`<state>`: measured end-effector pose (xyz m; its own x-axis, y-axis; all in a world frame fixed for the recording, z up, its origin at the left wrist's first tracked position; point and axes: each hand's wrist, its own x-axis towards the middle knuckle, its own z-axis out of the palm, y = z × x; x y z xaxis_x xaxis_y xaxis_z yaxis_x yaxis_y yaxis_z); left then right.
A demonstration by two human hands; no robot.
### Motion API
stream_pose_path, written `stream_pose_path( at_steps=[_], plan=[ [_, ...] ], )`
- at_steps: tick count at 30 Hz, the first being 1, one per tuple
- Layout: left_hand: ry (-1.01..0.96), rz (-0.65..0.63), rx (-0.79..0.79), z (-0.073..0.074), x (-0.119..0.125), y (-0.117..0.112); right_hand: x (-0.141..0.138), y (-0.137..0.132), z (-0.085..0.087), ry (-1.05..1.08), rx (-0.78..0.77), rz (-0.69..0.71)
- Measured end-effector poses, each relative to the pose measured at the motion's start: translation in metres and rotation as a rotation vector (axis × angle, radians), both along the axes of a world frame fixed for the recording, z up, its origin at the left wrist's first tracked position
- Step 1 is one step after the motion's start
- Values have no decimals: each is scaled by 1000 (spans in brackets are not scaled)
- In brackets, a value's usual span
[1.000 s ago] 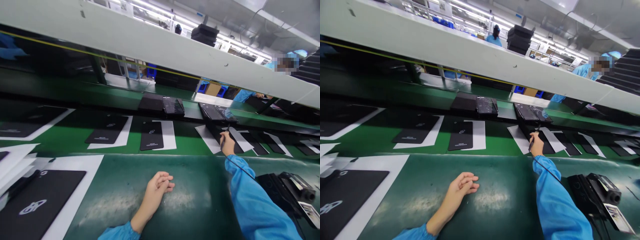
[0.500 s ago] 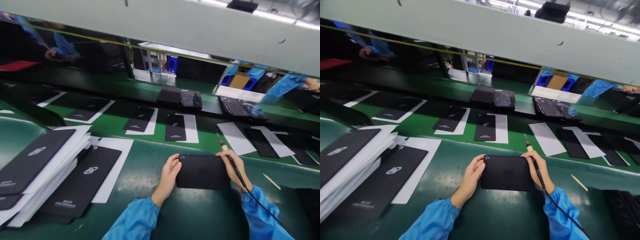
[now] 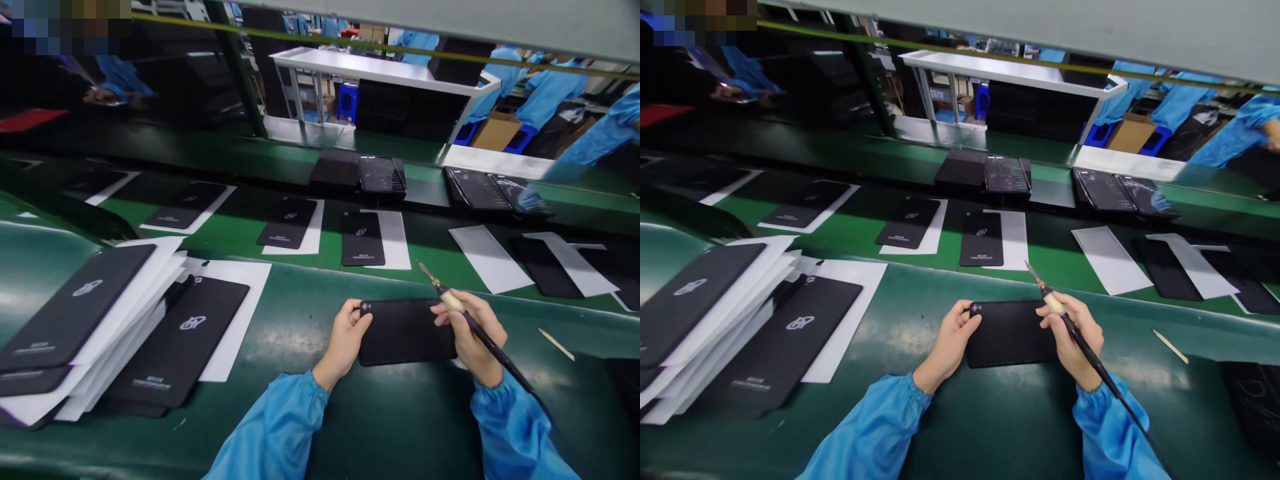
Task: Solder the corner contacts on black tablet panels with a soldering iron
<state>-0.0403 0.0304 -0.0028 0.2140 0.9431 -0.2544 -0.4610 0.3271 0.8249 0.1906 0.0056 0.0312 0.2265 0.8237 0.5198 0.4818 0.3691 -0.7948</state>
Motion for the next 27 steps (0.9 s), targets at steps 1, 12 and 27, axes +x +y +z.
stream_pose_path(
  at_steps=[1, 12, 27],
  plan=[
    [-9, -8, -2, 0, 0, 0, -3, -2, -1, 83, -5, 12],
    [-4, -16, -17, 0, 3, -2, -15, -14, -7, 126, -107, 250],
    [7, -13, -10, 3, 2, -2, -25, -10, 5, -199, -89, 457]
  ],
)
